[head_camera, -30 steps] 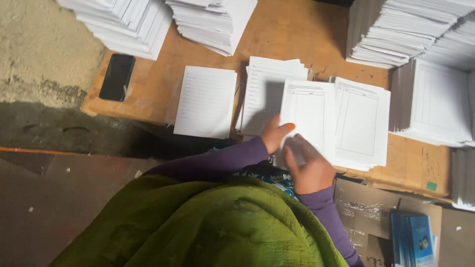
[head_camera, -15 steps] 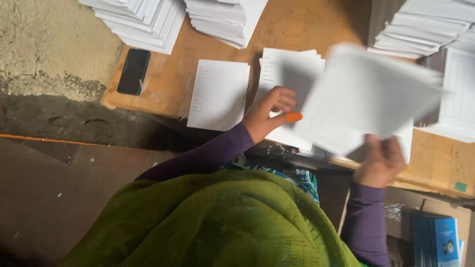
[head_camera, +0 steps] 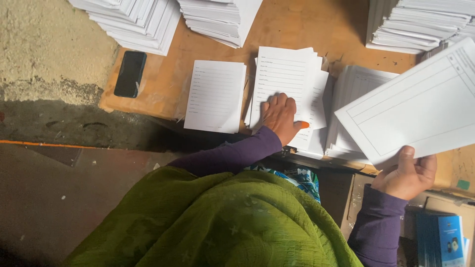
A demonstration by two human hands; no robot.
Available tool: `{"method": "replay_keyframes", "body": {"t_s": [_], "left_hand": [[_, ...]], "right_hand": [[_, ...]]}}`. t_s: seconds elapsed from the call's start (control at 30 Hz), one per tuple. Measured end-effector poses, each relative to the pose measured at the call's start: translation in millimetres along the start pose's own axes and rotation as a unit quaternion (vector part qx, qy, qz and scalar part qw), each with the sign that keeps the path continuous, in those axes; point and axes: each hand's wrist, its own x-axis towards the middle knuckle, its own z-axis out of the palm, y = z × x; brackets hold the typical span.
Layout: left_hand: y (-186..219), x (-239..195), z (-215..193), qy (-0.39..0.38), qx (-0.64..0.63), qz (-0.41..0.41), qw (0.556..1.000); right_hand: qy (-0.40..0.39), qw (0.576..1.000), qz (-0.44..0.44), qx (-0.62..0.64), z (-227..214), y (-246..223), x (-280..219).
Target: The person sorts through a large stack of white papers on a wooden table, separating them into smaller piles. They handle the papers by hand, flipping through them and occasionally picking up a blue-covered booklet to place it on top of a stack.
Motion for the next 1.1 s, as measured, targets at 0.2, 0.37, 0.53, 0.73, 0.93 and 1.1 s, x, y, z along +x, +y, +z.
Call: {"method": "replay_keyframes", "body": {"t_s": [0.2,0.37,0.53,0.73,0.93,1.1], "left_hand": [[-5,-2,-17,0.004,-0.074,-0.009,0.997],[-26,-1,-29,0.012,-0.210,-0.030,0.977],[-46,-5,-5,-0.096,-0.453,-0.133,0.876],[-44,-6,-11,-0.123,-0.405,-0.136,0.896],[-24,-13,-39,-0.118,-0.176,-0.020,0.977],[-20,-21,-9,-0.070,-0.096,0.032,0.992]], "right_hand": [[-0.034,0.999,-0.016,0.010,4,17,0],[-0.060,0.998,0.010,-0.004,-1,25,-5],[-0.080,0.997,0.001,0.022,0,48,-3],[-0.088,0.993,-0.033,0.077,-25,108,9],[-0.217,0.965,-0.095,0.113,18,22,-18],[-0.277,0.945,-0.135,0.114,11,33,-12]]}}
